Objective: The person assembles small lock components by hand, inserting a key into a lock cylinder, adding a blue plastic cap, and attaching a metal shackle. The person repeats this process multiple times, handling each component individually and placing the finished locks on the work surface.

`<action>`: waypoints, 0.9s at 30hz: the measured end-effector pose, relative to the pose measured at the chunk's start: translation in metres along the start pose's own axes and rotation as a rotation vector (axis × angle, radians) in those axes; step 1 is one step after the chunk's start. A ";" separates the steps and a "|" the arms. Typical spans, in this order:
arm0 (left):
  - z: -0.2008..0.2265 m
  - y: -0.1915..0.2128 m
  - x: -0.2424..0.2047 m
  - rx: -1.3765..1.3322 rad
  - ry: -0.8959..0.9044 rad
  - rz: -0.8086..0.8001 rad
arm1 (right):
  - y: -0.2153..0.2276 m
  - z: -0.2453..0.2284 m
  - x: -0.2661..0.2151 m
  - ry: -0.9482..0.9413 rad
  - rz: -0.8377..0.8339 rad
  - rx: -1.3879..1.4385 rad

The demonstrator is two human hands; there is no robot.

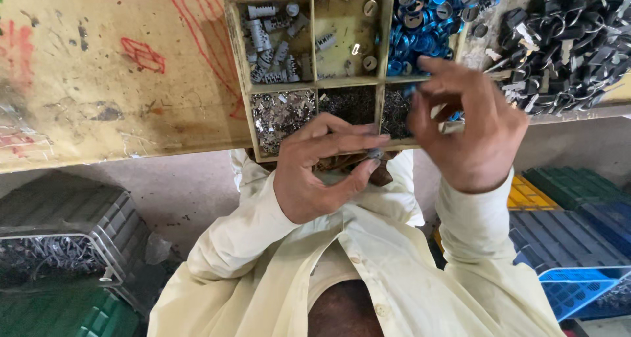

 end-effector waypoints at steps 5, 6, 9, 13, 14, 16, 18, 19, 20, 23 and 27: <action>-0.009 -0.005 0.001 -0.233 0.041 -0.128 | -0.010 -0.014 -0.047 -0.002 0.044 0.234; -0.010 -0.004 0.000 -0.296 0.036 -0.159 | -0.012 -0.014 -0.054 -0.029 0.039 0.268; -0.016 -0.006 -0.007 -0.521 0.125 -0.202 | -0.021 -0.004 -0.059 -0.089 0.110 0.658; -0.015 -0.003 -0.004 -0.293 0.057 -0.177 | -0.032 0.012 -0.050 -0.326 0.003 0.964; -0.014 0.000 -0.004 -0.176 0.025 -0.156 | -0.034 0.014 -0.049 -0.424 -0.031 1.030; -0.011 0.004 -0.004 0.002 -0.024 -0.115 | -0.031 0.014 -0.046 -0.416 -0.082 0.960; -0.007 0.007 -0.004 0.123 -0.060 -0.069 | -0.022 0.007 -0.041 -0.206 -0.117 0.690; -0.005 0.008 -0.004 0.133 -0.080 -0.048 | -0.022 0.008 -0.041 -0.259 -0.134 0.726; -0.003 0.009 -0.005 0.145 -0.100 -0.026 | -0.023 0.010 -0.042 -0.311 -0.151 0.763; 0.002 0.011 -0.004 0.165 -0.113 0.042 | -0.024 0.013 -0.043 -0.396 -0.172 0.894; 0.005 0.013 -0.004 0.187 -0.104 0.053 | -0.035 0.015 -0.049 -0.531 -0.260 1.056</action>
Point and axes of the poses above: each hand's wrist, its own x-axis towards the middle knuckle, its own y-axis out of the back of the hand, z = x × y, the point moved 5 cm from there along x, towards the middle knuckle, and after that the axes turned 5 degrees about x, right-handed, at the moved point
